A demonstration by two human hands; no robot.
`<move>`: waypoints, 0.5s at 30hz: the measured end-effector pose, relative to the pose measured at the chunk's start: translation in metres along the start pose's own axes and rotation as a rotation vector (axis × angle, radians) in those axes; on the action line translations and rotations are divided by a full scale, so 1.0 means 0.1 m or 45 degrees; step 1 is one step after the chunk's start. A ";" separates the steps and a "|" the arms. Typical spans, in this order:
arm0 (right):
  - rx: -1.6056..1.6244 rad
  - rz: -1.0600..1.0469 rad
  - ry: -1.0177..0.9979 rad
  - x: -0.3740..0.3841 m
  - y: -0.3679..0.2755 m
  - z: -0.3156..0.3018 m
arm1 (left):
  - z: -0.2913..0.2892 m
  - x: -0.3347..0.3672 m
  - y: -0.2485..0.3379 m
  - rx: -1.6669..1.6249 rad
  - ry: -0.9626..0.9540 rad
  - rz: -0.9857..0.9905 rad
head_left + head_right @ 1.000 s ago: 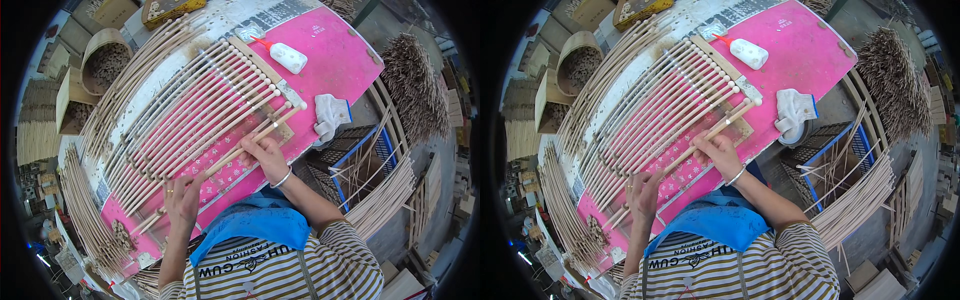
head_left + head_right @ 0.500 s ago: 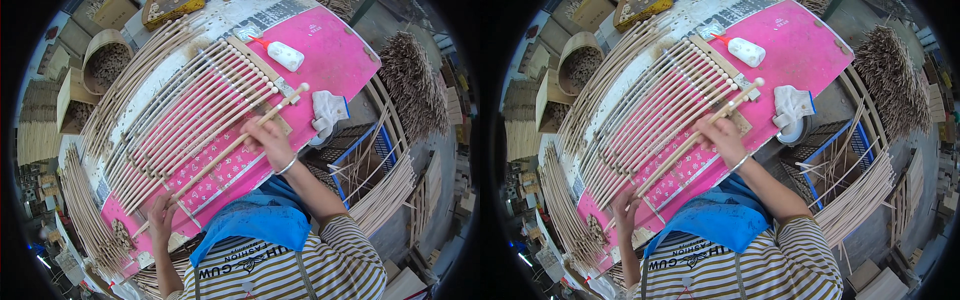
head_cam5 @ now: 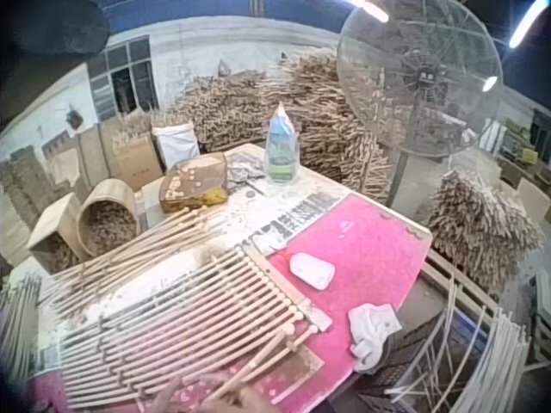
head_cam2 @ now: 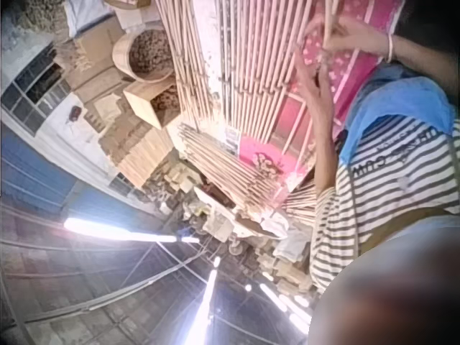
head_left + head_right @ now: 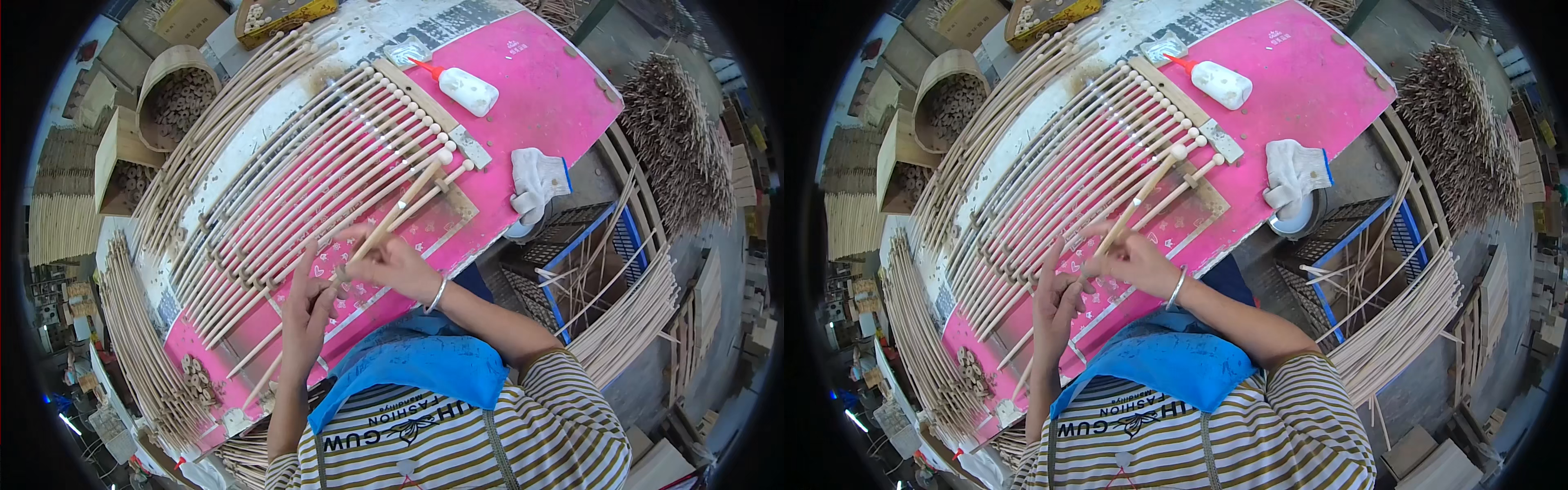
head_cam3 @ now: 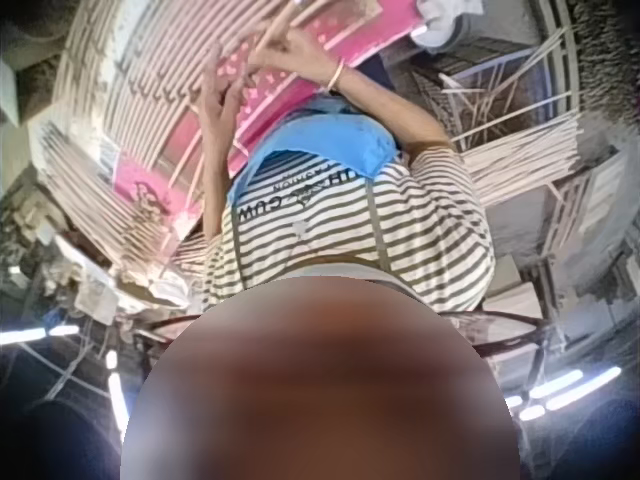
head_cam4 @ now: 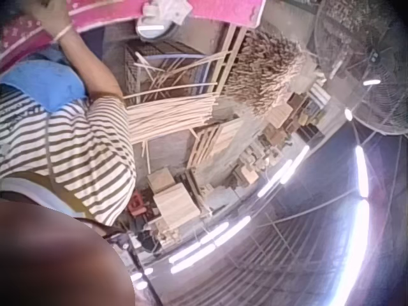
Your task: Assembling a wooden product by gluing and attaching spacers to long wooden rods at a workbench.
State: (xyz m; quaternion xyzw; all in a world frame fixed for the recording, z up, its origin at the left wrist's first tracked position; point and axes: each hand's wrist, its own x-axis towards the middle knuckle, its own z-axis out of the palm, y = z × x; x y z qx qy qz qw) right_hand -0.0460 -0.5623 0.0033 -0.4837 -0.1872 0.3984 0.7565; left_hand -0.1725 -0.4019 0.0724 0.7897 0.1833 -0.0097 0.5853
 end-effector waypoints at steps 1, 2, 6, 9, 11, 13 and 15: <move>0.113 0.051 -0.032 -0.03 0.14 0.05 | 0.01 0.00 -0.03 0.000 0.001 -0.001; 0.114 0.052 -0.034 -0.03 0.16 0.03 | 0.03 0.00 -0.08 0.018 -0.005 0.030; 0.150 0.086 0.090 -0.04 0.01 -0.12 | 0.03 -0.03 -0.04 0.028 0.012 -0.008; 0.157 0.004 0.130 -0.01 -0.06 -0.26 | -0.01 -0.07 -0.06 0.004 -0.010 -0.070; 0.140 -0.036 0.111 0.01 0.00 -0.31 | 0.00 -0.07 -0.08 -0.003 -0.016 -0.076; 0.199 -0.037 0.050 -0.01 -0.14 -0.23 | 0.00 -0.07 -0.11 -0.007 -0.011 -0.089; 0.257 -0.040 -0.009 -0.02 -0.17 -0.21 | 0.01 -0.06 -0.12 -0.059 0.011 -0.085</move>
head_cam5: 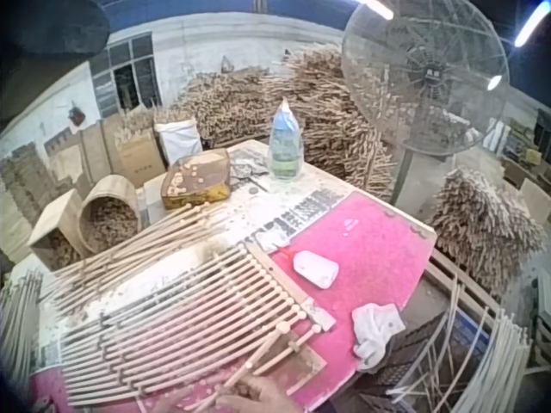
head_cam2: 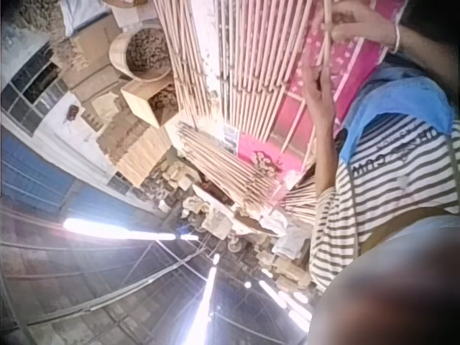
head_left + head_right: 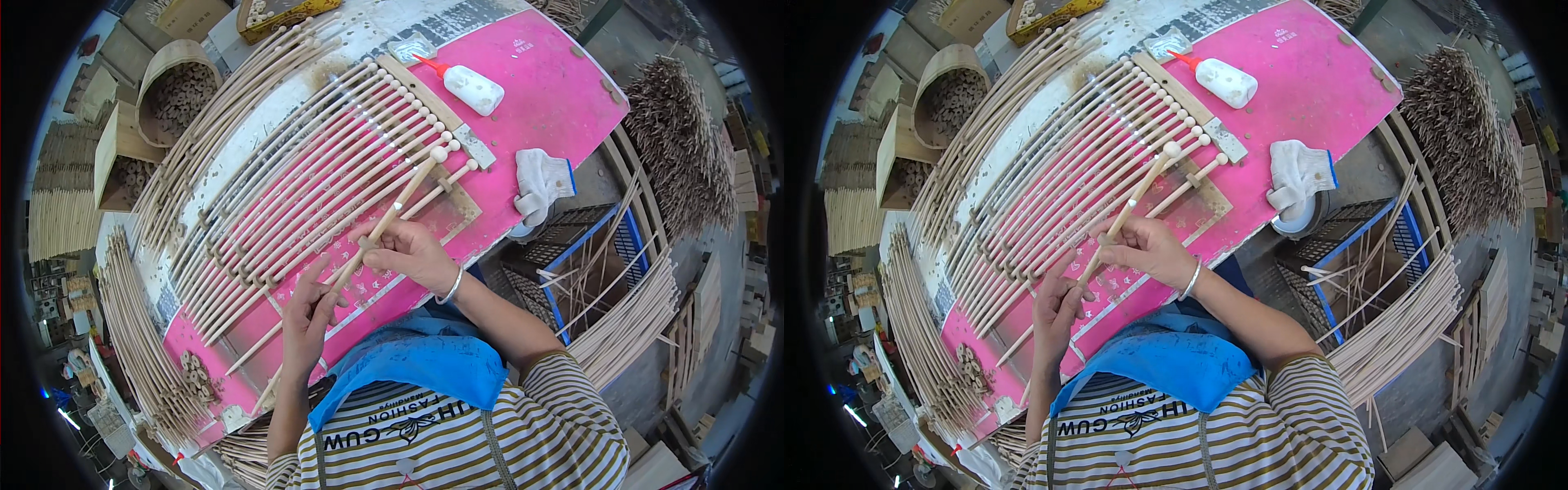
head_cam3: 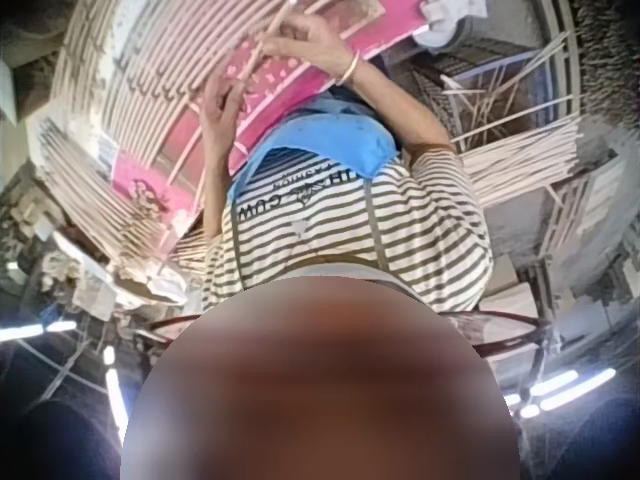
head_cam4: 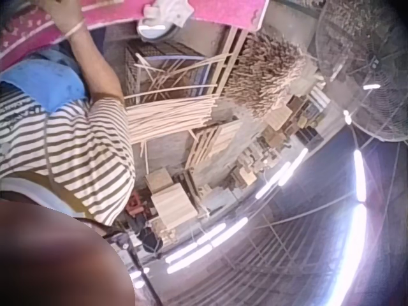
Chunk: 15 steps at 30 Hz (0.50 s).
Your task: Assembling a wooden product by gluing and attaching spacers to long wooden rods at a workbench.
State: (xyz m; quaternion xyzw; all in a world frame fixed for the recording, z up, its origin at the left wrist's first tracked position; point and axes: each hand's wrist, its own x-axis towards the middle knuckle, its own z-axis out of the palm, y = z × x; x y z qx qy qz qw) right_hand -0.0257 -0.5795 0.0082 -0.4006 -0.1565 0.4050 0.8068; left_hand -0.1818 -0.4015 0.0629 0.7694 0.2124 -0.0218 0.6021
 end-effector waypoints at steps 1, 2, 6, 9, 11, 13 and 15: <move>-0.024 0.027 0.022 0.00 0.05 -0.03 | 0.00 -0.01 -0.01 0.000 0.000 0.001; -0.049 0.053 0.044 0.00 0.07 -0.04 | 0.00 -0.02 -0.02 0.034 -0.012 -0.008; -0.031 -0.013 0.158 0.04 -0.02 -0.18 | 0.00 -0.04 -0.01 0.092 -0.018 -0.004; -0.054 -0.026 0.183 0.05 -0.02 -0.24 | -0.03 -0.07 -0.06 0.048 -0.025 -0.040; -0.087 -0.028 0.206 0.05 -0.06 -0.27 | -0.05 -0.08 -0.06 0.013 -0.044 -0.046; -0.114 -0.028 0.229 0.06 -0.05 -0.30 | -0.06 -0.09 -0.05 -0.016 -0.062 -0.057; -0.173 -0.058 0.269 0.08 -0.02 -0.33 | -0.05 -0.09 -0.02 0.005 -0.051 -0.049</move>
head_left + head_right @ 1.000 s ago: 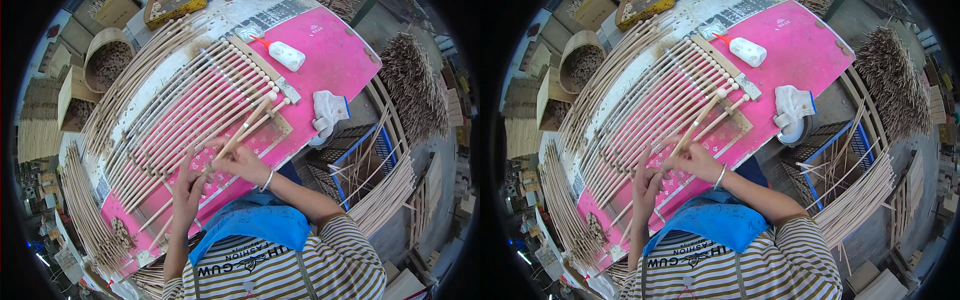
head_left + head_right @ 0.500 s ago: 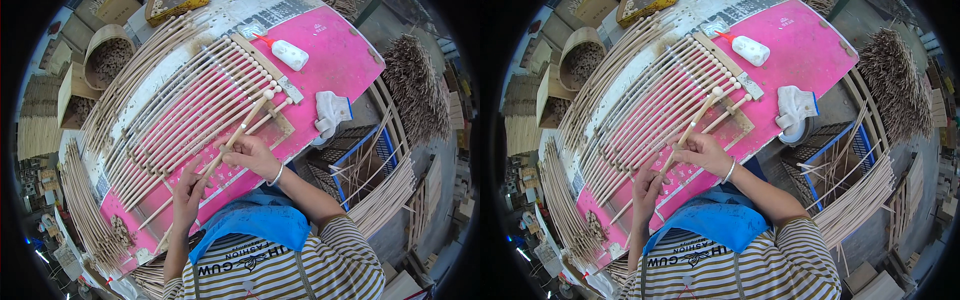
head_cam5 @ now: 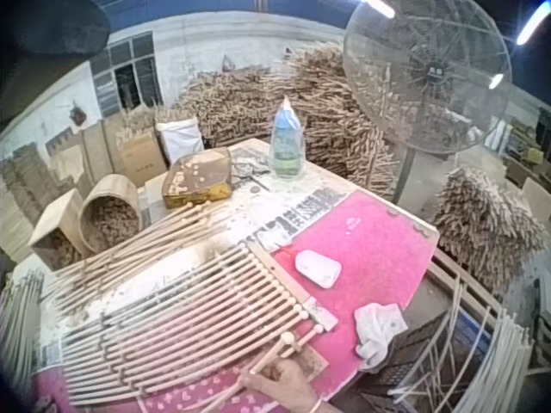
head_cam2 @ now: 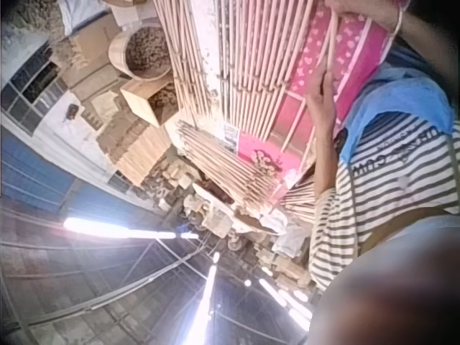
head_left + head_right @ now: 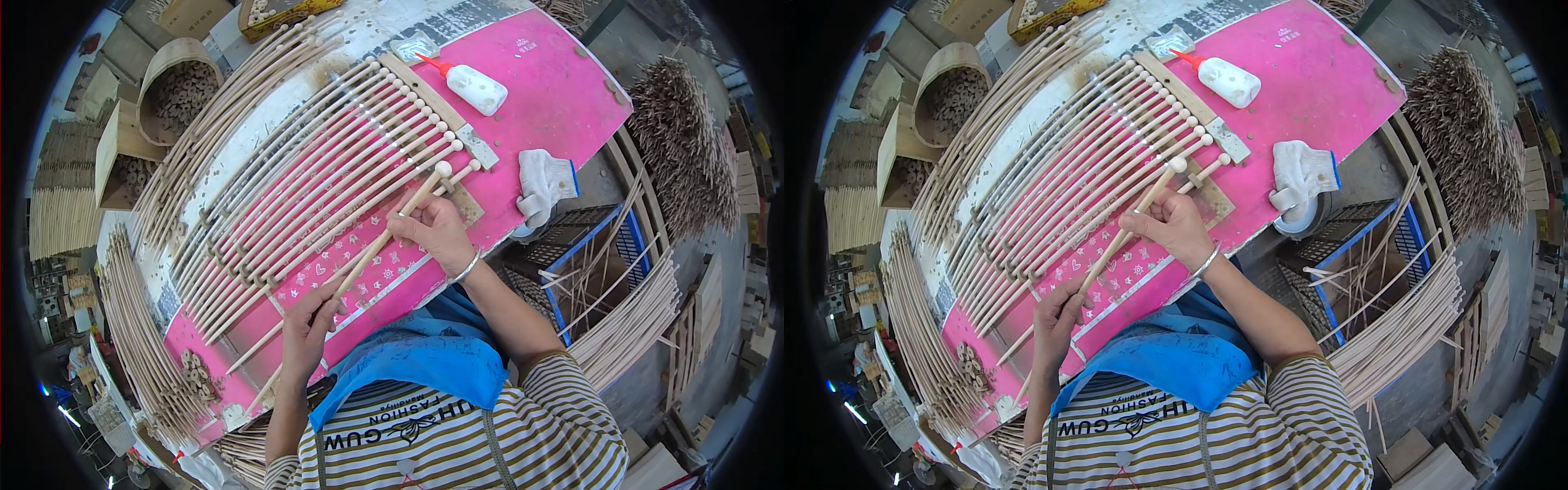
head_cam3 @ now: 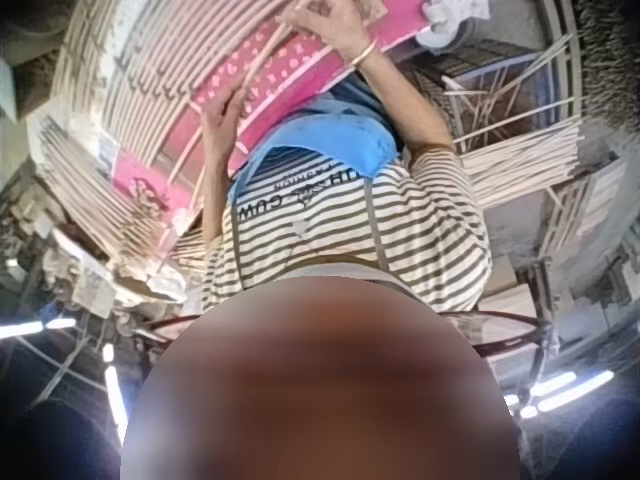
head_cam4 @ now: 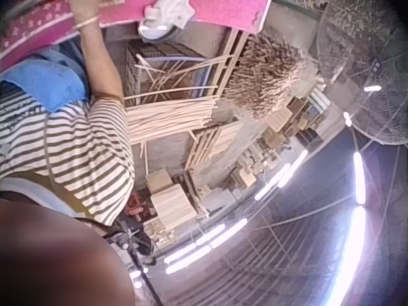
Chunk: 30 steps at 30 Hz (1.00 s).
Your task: Assembling a wooden product by gluing and attaching spacers to long wooden rods at a workbench.
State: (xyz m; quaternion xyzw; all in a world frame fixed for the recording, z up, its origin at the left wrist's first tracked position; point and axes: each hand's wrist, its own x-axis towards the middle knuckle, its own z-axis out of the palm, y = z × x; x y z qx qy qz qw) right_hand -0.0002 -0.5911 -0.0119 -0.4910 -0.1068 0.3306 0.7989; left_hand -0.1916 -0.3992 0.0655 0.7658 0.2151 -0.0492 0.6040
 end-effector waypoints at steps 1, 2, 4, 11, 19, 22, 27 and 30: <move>0.001 0.000 -0.002 -0.01 -0.02 -0.01 | 0.00 0.00 -0.01 0.001 0.002 0.000; -0.030 0.045 -0.026 -0.02 -0.05 -0.02 | 0.00 0.01 -0.03 0.029 0.021 0.028; -0.059 0.092 -0.049 -0.04 -0.17 0.03 | 0.00 0.01 -0.04 0.057 0.039 0.053; -0.067 0.177 -0.090 -0.06 -0.15 -0.10 | 0.02 0.06 -0.03 0.224 0.082 0.091; 0.136 0.149 -0.111 -0.11 -0.17 -0.14 | 0.01 0.11 -0.06 0.305 0.086 0.188; -0.125 0.253 0.027 -0.12 -0.10 -0.24 | 0.05 0.13 -0.01 0.379 0.090 0.204; 0.081 0.117 0.013 -0.17 -0.26 -0.15 | 0.08 0.17 0.07 0.484 0.121 0.207; 0.064 0.175 0.041 -0.16 -0.21 -0.24 | 0.10 0.21 0.06 0.535 0.135 0.285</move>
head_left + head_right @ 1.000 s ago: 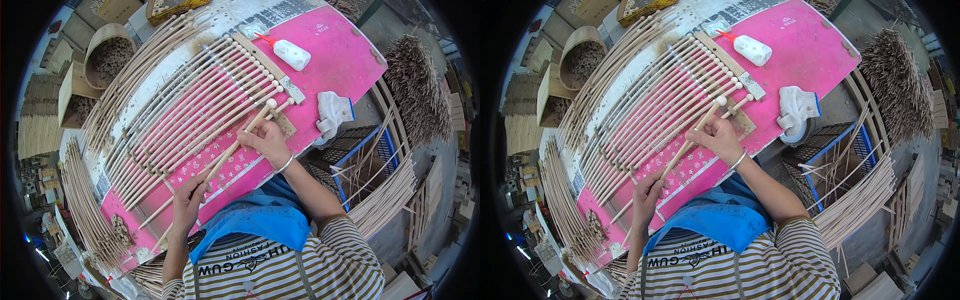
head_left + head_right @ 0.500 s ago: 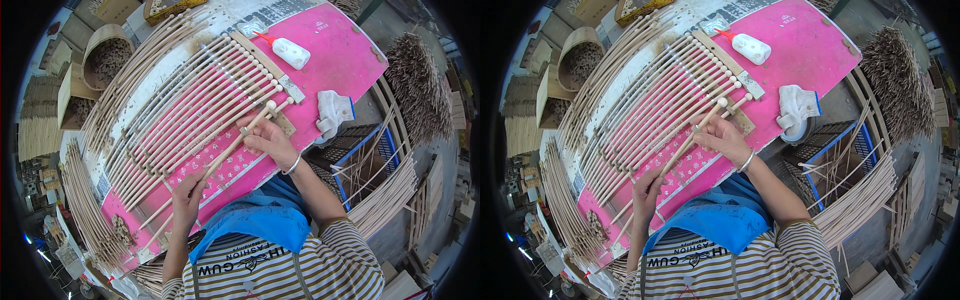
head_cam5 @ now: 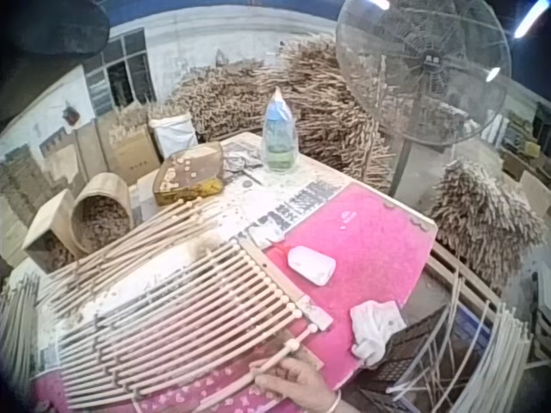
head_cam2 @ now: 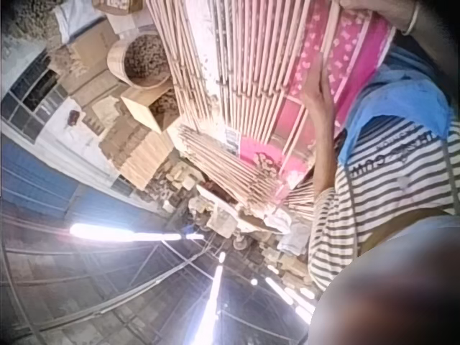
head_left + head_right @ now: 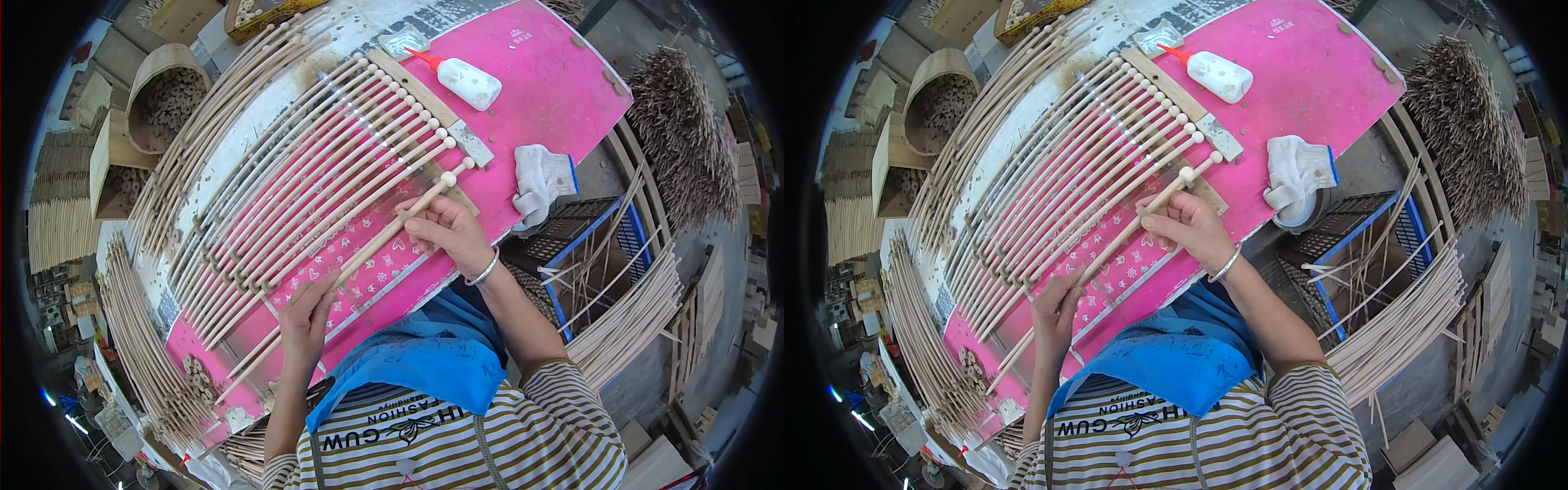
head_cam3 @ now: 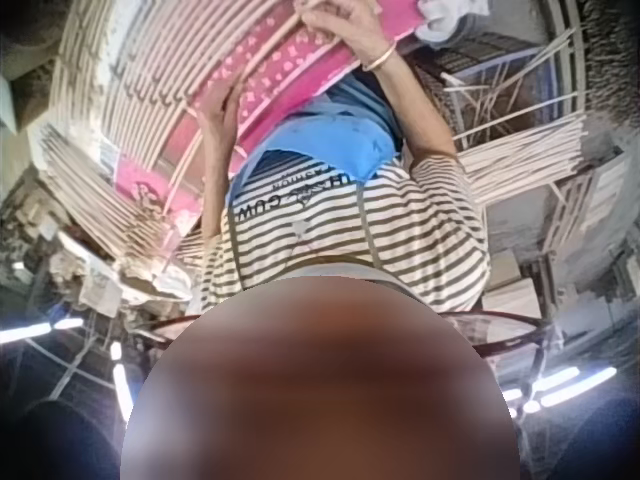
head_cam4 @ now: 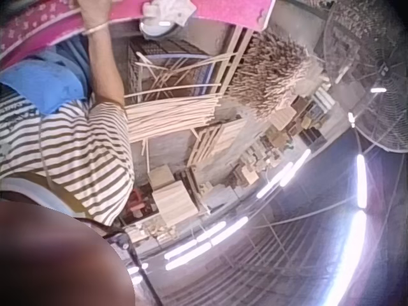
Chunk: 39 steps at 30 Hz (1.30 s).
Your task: Assembling a wooden product by gluing and attaching spacers to long wooden rods at a workbench.
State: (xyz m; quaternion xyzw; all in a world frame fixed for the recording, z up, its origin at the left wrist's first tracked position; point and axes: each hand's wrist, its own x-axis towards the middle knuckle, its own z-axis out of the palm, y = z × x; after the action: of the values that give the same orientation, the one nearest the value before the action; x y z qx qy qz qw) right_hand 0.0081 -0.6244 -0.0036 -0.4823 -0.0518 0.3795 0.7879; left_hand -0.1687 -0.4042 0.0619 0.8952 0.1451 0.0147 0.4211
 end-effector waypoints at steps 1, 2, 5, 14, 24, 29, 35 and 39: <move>0.001 -0.001 0.003 0.00 0.01 -0.02 | 0.02 0.02 0.00 -0.001 -0.003 0.001; -0.097 -0.013 0.073 0.00 0.02 -0.04 | 0.04 0.03 0.00 0.032 0.012 0.032; -0.275 -0.108 0.225 0.01 0.06 -0.06 | 0.11 0.09 -0.06 0.120 0.066 0.132; -0.472 -0.237 0.532 0.03 -0.08 -0.28 | 0.35 0.51 -0.06 0.372 0.230 0.384; -0.471 -0.295 0.493 -0.07 0.02 -0.43 | 0.56 0.66 -0.24 0.581 0.282 0.399; -0.415 -0.307 0.480 -0.06 0.03 -0.44 | 0.54 0.69 -0.21 0.715 0.295 0.434; -0.456 -0.383 0.480 -0.08 0.08 -0.47 | 0.34 0.72 -0.27 0.737 0.363 0.433; -0.502 -0.402 0.462 -0.09 0.10 -0.46 | 0.30 0.77 -0.41 0.816 0.279 0.504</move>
State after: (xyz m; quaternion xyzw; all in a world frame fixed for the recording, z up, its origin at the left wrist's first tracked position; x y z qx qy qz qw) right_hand 0.0175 -0.6611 -0.0333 -0.6716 -0.0572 0.1430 0.7247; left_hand -0.1009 -0.3810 0.0042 0.9852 0.0110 0.1449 0.0912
